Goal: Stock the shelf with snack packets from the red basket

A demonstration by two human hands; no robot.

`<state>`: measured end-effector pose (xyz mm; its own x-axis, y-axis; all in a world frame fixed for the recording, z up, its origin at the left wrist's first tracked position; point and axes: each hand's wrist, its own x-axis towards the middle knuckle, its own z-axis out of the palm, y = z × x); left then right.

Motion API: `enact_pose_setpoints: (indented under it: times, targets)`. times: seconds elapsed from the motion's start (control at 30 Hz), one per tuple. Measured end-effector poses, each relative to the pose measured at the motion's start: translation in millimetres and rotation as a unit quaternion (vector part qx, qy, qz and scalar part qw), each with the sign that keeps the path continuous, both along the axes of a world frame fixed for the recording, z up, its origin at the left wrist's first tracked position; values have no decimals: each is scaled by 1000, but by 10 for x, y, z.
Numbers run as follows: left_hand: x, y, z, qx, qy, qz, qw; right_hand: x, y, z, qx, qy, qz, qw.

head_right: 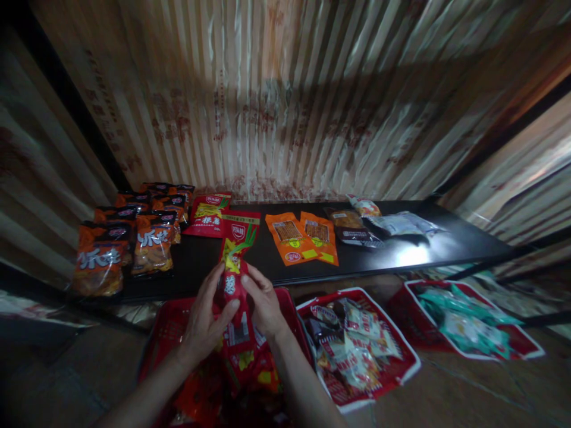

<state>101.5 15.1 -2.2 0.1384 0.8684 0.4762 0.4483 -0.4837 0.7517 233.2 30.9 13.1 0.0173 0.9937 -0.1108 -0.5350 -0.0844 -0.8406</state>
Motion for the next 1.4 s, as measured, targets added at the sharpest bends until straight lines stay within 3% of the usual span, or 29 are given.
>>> enact_pose_setpoints:
  times: [0.1,0.17,0.3,0.43,0.5,0.63,0.8,0.87,0.97,1.07,1.2,1.3,1.4]
  targets:
    - [12,-24,41,-76,-106,-3,991,-42,-56,2,93,-92,8,991]
    - [-1,-29,93,-146,-193,-14,970,-49,-89,41,148,-170,14,974]
    - [-61,13,202,-274,-392,-30,878,-39,-125,124,210,-291,58,932]
    - [-123,94,215,-354,-497,-32,791,-34,-129,107,242,-352,64,902]
    - [-143,124,194,-394,-538,-20,744,-28,-133,91,239,-351,65,903]
    - [-163,148,182,-446,-576,36,684,-9,-129,80,207,-312,30,927]
    - [-229,173,252,-485,-609,76,623,14,-45,-16,104,-267,-147,947]
    - [-264,186,278,-486,-621,79,610,16,-11,-58,38,-228,-146,962]
    - [-296,197,293,-483,-630,74,603,3,6,-85,-35,-153,-43,987]
    - [-302,203,294,-483,-636,69,598,-13,-7,-90,-58,-87,23,994]
    - [-318,225,300,-480,-639,50,599,-16,-25,-103,-49,-95,66,992]
    - [-345,244,295,-485,-622,40,613,-13,-24,-113,-52,-98,57,992]
    - [-372,257,260,-462,-597,29,656,6,-13,-130,-56,-87,29,994]
